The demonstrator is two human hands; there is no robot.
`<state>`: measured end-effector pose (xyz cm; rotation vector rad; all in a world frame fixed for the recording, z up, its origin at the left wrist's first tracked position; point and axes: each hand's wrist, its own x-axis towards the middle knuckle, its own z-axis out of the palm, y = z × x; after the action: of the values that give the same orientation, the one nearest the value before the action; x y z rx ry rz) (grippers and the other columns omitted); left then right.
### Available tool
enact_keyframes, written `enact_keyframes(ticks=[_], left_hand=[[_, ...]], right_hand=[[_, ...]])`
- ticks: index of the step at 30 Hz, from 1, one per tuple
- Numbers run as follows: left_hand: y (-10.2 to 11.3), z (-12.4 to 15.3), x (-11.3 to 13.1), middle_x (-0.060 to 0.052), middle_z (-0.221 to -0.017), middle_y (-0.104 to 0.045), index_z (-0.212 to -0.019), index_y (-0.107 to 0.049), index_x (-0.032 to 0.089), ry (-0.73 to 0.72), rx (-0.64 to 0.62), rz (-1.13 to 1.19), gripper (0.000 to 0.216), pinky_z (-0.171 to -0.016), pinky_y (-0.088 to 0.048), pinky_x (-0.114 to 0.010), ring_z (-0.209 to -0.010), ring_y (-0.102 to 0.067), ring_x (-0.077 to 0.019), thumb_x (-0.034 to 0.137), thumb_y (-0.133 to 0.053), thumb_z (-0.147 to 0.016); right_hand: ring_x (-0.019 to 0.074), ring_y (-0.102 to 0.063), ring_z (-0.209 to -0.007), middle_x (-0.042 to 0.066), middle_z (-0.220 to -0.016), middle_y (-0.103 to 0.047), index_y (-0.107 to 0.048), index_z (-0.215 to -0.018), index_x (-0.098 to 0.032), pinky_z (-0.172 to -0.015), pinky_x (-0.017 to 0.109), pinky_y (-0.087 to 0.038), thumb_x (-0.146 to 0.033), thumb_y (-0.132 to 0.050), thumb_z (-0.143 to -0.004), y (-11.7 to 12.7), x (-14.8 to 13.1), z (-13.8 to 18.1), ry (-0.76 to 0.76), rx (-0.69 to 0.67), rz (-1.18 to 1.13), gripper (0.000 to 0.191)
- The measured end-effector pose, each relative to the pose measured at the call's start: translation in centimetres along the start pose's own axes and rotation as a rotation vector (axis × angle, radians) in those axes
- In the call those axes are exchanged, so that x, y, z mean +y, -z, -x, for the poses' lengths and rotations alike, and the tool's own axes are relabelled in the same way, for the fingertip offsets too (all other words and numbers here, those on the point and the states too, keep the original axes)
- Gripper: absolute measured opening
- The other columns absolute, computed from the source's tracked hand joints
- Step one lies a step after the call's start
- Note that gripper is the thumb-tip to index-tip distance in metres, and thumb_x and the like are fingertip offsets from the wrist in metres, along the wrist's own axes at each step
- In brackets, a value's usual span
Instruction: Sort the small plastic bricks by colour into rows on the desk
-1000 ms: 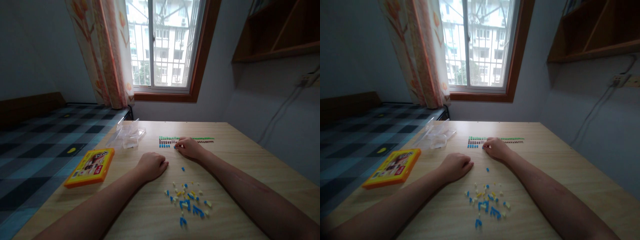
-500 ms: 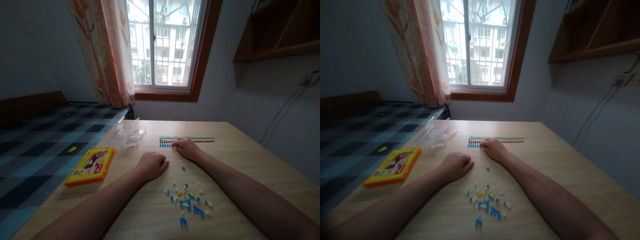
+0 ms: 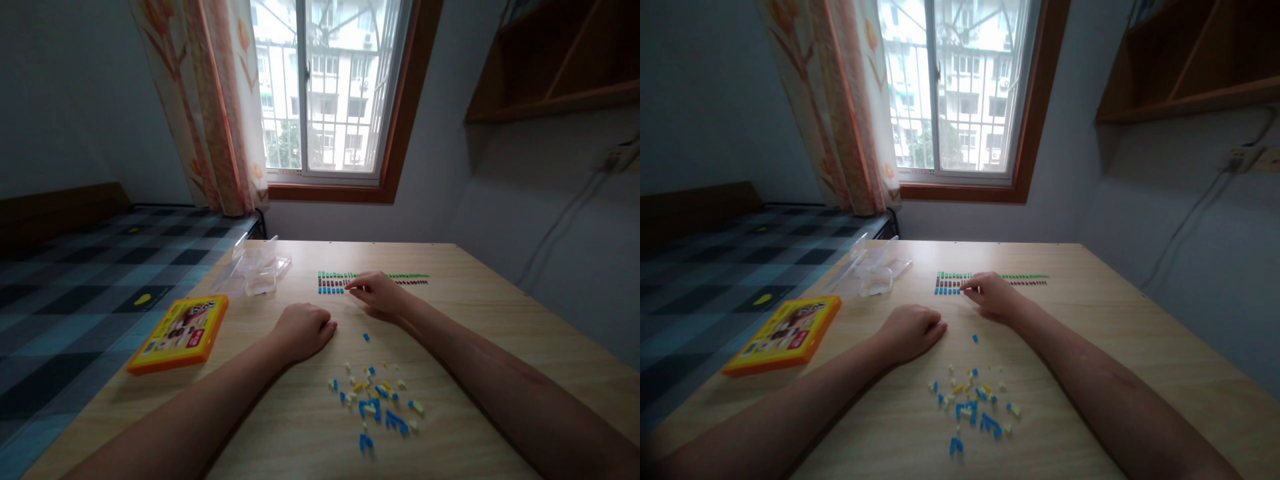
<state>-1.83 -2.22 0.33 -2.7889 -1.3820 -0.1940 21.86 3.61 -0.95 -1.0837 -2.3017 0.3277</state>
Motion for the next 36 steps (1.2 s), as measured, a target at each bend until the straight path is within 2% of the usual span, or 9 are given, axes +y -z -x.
enact_keyframes(ticks=[7,12,19,22,24,28,30,32,36], left_hand=[[0.1,0.0,0.0,-0.008,-0.072,-0.07,-0.067,-0.065,0.019,-0.014,0.014,-0.011,0.041,-0.059,-0.037,-0.032,-0.069,-0.064,-0.0225,0.042,-0.042,-0.092],[0.0,0.0,0.1,-0.008,-0.073,-0.07,-0.068,-0.065,0.019,0.002,0.013,-0.005,0.04,-0.06,-0.037,-0.031,-0.07,-0.064,-0.0216,0.042,-0.042,-0.092],[-0.2,0.0,0.0,-0.008,-0.073,-0.07,-0.07,-0.066,0.019,0.002,0.01,-0.004,0.04,-0.062,-0.039,-0.031,-0.071,-0.064,-0.0218,0.043,-0.042,-0.092],[-0.3,0.0,-0.1,-0.008,-0.075,-0.07,-0.071,-0.067,0.02,-0.006,0.007,-0.01,0.041,-0.063,-0.04,-0.031,-0.071,-0.064,-0.0217,0.042,-0.041,-0.092],[-0.3,0.0,-0.1,-0.008,-0.075,-0.07,-0.071,-0.068,0.019,-0.005,0.005,-0.012,0.041,-0.063,-0.04,-0.031,-0.071,-0.064,-0.0217,0.042,-0.041,-0.092],[-0.1,0.0,-0.1,-0.008,-0.075,-0.07,-0.071,-0.068,0.019,-0.011,0.008,-0.005,0.042,-0.063,-0.039,-0.032,-0.071,-0.063,-0.0221,0.043,-0.041,-0.092],[0.0,0.0,0.0,-0.008,-0.075,-0.07,-0.071,-0.068,0.019,-0.013,0.006,-0.005,0.042,-0.063,-0.04,-0.032,-0.071,-0.063,-0.0221,0.043,-0.041,-0.093],[0.0,0.0,0.0,-0.008,-0.075,-0.07,-0.07,-0.067,0.019,-0.016,0.005,-0.009,0.041,-0.063,-0.039,-0.031,-0.071,-0.063,-0.022,0.043,-0.041,-0.093],[0.0,0.0,-0.1,-0.008,-0.073,-0.07,-0.069,-0.066,0.019,-0.022,0.019,-0.02,0.042,-0.06,-0.038,-0.031,-0.069,-0.064,-0.0219,0.042,-0.041,-0.093]], right_hand=[[0.0166,-0.064,-0.084,0.006,-0.097,-0.072,-0.074,-0.111,-0.024,-0.078,0.026,-0.045,-0.025,-0.051,-0.093,-1.2,-0.3,0.2,-0.046,-0.029,0.145,0.029],[0.0183,-0.064,-0.089,0.006,-0.098,-0.073,-0.074,-0.109,-0.023,-0.082,0.027,-0.045,-0.024,-0.05,-0.093,-1.7,-0.8,0.2,-0.033,-0.019,0.176,0.029],[0.0192,-0.065,-0.093,0.007,-0.102,-0.073,-0.075,-0.105,-0.021,-0.086,0.028,-0.046,-0.023,-0.051,-0.092,-2.0,-1.1,-0.1,-0.101,0.059,0.112,0.028],[0.0174,-0.064,-0.084,0.008,-0.094,-0.074,-0.076,-0.104,-0.019,-0.078,0.027,-0.046,-0.023,-0.052,-0.09,-0.9,-1.1,-0.3,-0.14,0.087,0.039,0.027],[0.0149,-0.061,-0.073,0.006,-0.084,-0.072,-0.076,-0.099,-0.016,-0.068,0.025,-0.045,-0.026,-0.055,-0.088,0.5,-1.1,-0.4,-0.165,-0.025,-0.031,0.025],[0.012,-0.057,-0.065,0.002,-0.074,-0.068,-0.074,-0.089,-0.015,-0.056,0.021,-0.041,-0.038,-0.067,-0.08,3.4,-1.6,0.0,-0.23,-0.555,-0.159,0.025],[0.0121,-0.058,-0.063,0.001,-0.072,-0.065,-0.073,-0.089,-0.016,-0.053,0.021,-0.042,-0.043,-0.072,-0.074,4.3,-2.0,0.2,-0.314,-0.741,-0.206,0.031],[0.0122,-0.058,-0.062,0.0,-0.071,-0.063,-0.071,-0.089,-0.016,-0.05,0.02,-0.043,-0.046,-0.075,-0.07,4.6,-2.5,0.3,-0.371,-0.815,-0.249,0.035],[0.0106,-0.057,-0.059,-0.001,-0.073,-0.059,-0.069,-0.09,-0.017,-0.046,0.019,-0.044,-0.043,-0.078,-0.066,4.1,-3.3,0.4,-0.393,-0.842,-0.258,0.036]])
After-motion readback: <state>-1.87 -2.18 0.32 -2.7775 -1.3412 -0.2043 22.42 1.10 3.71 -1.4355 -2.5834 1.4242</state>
